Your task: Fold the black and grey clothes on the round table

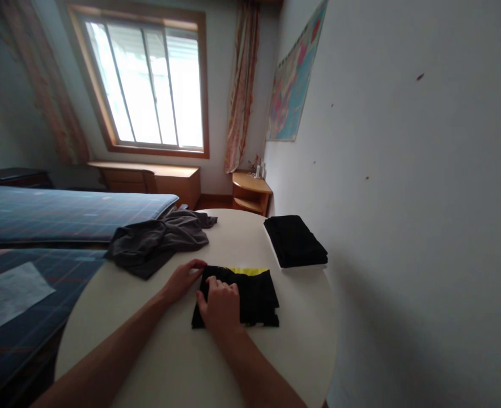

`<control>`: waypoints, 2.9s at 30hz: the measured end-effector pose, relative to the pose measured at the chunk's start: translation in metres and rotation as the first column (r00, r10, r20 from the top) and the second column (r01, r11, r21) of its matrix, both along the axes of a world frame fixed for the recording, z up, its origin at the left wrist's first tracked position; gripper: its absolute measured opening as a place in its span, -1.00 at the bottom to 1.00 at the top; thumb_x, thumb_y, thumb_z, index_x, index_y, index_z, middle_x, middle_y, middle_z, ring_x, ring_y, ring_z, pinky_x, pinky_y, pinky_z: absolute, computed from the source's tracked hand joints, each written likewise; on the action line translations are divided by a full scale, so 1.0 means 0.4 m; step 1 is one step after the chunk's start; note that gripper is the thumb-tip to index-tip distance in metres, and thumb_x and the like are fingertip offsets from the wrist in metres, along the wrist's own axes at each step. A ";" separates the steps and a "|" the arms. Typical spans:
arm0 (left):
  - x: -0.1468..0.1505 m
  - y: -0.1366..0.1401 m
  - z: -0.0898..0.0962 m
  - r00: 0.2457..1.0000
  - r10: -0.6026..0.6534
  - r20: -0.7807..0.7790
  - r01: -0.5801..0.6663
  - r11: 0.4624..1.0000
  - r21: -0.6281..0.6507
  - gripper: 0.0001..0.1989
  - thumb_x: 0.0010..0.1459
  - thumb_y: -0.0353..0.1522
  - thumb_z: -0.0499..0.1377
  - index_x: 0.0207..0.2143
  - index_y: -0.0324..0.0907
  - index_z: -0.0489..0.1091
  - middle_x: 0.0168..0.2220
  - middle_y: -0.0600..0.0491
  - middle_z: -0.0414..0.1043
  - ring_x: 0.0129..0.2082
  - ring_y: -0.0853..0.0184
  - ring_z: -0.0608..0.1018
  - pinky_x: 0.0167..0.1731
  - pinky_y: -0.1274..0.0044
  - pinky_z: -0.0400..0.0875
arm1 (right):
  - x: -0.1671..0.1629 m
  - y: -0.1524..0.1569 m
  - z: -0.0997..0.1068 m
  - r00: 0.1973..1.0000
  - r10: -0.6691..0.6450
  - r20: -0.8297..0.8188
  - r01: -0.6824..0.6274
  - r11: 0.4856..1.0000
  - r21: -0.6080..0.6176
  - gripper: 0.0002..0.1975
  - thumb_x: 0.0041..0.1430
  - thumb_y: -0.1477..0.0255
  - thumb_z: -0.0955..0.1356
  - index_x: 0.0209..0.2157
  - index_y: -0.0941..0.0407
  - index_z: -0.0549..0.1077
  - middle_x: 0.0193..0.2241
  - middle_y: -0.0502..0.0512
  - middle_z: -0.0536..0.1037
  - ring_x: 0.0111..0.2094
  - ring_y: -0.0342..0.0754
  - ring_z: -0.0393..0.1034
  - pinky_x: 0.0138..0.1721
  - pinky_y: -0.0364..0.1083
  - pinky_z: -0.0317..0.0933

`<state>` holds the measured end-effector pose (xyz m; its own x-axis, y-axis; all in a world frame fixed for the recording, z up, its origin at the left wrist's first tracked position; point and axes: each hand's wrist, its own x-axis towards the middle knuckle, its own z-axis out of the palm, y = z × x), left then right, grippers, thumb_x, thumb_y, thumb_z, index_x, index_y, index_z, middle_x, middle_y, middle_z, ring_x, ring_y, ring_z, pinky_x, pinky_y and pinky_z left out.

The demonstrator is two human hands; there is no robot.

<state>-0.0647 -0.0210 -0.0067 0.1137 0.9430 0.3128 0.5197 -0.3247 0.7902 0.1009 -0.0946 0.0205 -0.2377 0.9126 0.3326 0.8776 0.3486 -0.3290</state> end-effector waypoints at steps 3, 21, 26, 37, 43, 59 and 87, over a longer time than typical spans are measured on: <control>0.004 -0.001 -0.002 0.999 -0.033 0.040 0.034 0.999 -0.005 -0.78 0.13 -0.30 0.14 -0.18 -0.14 0.46 -0.21 0.01 0.60 -0.17 0.24 0.61 -0.07 0.42 0.45 | 0.004 0.015 -0.001 0.998 -0.062 -0.013 0.062 0.998 -0.030 -0.67 0.26 0.20 0.34 -0.04 0.09 0.36 -0.37 0.14 0.61 -0.32 0.05 0.51 -0.16 0.01 0.10; 0.011 -0.006 0.001 0.999 0.027 -0.032 -0.028 0.998 -0.059 -0.80 0.09 -0.41 0.08 -0.26 -0.11 0.46 -0.46 0.13 0.57 -0.42 0.32 0.58 -0.33 0.54 0.40 | 0.002 0.004 0.023 0.979 0.194 0.059 -0.197 0.980 0.039 -0.94 0.23 0.40 0.35 -0.33 0.07 0.41 -0.30 0.06 0.53 -0.21 -0.01 0.39 -0.11 -0.03 0.09; 0.011 -0.011 0.014 0.984 0.118 -0.135 -0.123 0.992 -0.031 -0.85 0.09 -0.40 0.11 -0.33 -0.10 0.48 -0.37 0.09 0.59 -0.33 0.29 0.59 -0.27 0.52 0.39 | 0.018 -0.014 0.024 0.940 0.340 0.022 -0.339 0.940 -0.034 -0.79 0.17 0.33 0.41 -0.16 0.07 0.43 -0.24 0.05 0.54 -0.20 -0.02 0.42 -0.16 -0.09 0.20; 0.026 -0.033 0.037 0.948 0.243 -0.205 -0.207 0.961 0.182 -0.84 0.18 -0.45 0.06 -0.26 -0.12 0.41 -0.20 -0.01 0.52 -0.12 0.21 0.54 -0.03 0.42 0.35 | 0.102 -0.012 0.046 0.773 0.548 -0.320 -0.610 0.781 -0.136 -0.75 0.16 0.51 0.32 -0.12 0.05 0.49 -0.41 -0.09 0.58 -0.43 -0.20 0.44 -0.34 -0.25 0.26; 0.077 -0.073 0.034 0.957 0.032 -0.290 0.047 0.964 0.261 -0.65 0.22 -0.38 0.08 0.07 -0.13 0.32 0.07 -0.07 0.42 0.08 0.17 0.43 0.13 0.35 0.28 | 0.184 0.064 0.039 0.909 0.133 -0.394 -0.145 0.989 0.000 -0.80 0.22 0.45 0.26 -0.15 0.09 0.46 -0.33 0.05 0.58 -0.35 -0.08 0.46 -0.20 -0.09 0.31; 0.074 -0.127 0.073 0.722 0.198 -0.663 -0.154 0.980 0.124 -0.44 0.20 -0.47 -0.01 0.27 -0.33 0.18 0.34 -0.19 0.11 0.34 0.11 0.16 0.30 0.27 0.05 | 0.226 0.073 0.009 0.982 -0.114 0.151 0.142 0.972 -0.186 -0.45 0.26 0.26 0.22 0.26 0.05 0.25 0.33 0.20 0.15 0.33 0.16 -0.06 0.28 0.17 -0.14; 0.055 -0.123 0.081 0.774 -0.332 -0.539 0.438 0.896 0.076 -0.49 0.09 -0.61 0.13 -0.08 0.15 0.55 0.27 0.12 0.26 0.31 0.14 0.22 0.29 0.15 0.07 | 0.292 0.148 0.049 0.972 -0.196 0.131 0.232 0.888 -0.397 -0.60 0.23 0.13 0.29 -0.13 0.15 0.51 -0.18 0.24 0.61 -0.14 0.10 0.50 -0.23 -0.08 0.20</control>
